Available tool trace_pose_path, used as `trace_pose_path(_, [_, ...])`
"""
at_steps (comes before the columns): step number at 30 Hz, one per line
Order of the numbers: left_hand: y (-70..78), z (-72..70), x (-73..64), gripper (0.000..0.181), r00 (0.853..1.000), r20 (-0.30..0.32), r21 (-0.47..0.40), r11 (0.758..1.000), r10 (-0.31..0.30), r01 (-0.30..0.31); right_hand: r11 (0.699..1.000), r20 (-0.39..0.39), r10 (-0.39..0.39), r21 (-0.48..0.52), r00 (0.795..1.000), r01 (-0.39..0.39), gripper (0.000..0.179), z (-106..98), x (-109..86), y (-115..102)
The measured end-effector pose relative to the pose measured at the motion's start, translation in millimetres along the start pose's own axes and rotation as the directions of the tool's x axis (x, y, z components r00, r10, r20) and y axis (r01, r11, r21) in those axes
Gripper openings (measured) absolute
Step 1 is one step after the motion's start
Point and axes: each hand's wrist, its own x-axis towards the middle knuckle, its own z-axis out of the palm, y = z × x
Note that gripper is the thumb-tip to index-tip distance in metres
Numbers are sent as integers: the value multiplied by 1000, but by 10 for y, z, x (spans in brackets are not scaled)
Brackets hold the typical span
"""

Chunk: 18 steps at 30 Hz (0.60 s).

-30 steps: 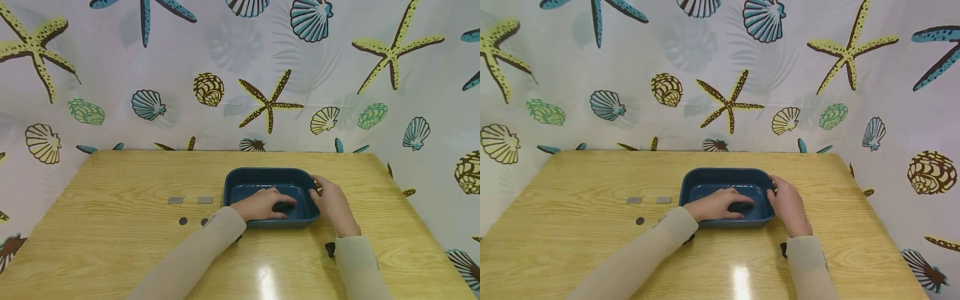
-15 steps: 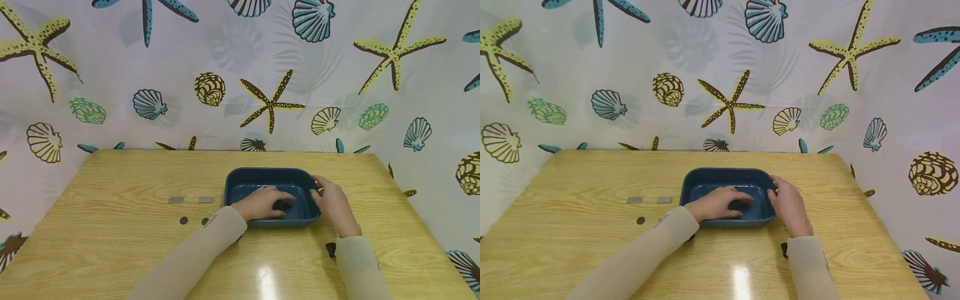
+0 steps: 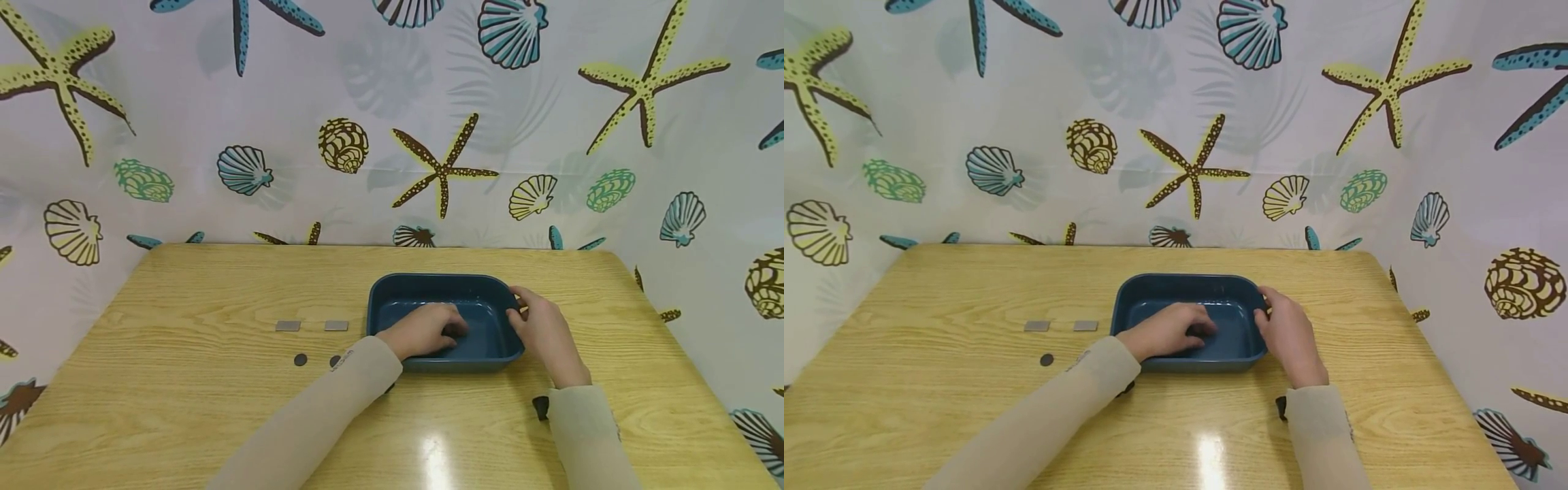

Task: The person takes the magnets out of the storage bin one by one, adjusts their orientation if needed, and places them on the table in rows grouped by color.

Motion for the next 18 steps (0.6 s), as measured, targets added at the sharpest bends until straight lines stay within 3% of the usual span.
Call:
trace_pose_path(9, [2,-13,-35,20,991,-17,-9,991,-134,134,1000,-6,0,-11,1000,0,48,11,8,-2])
trace_pose_path(18, [14,-13,-39,17,986,-42,39,986,-162,164,1000,-7,2,-11,1000,-3,48,9,11,4])
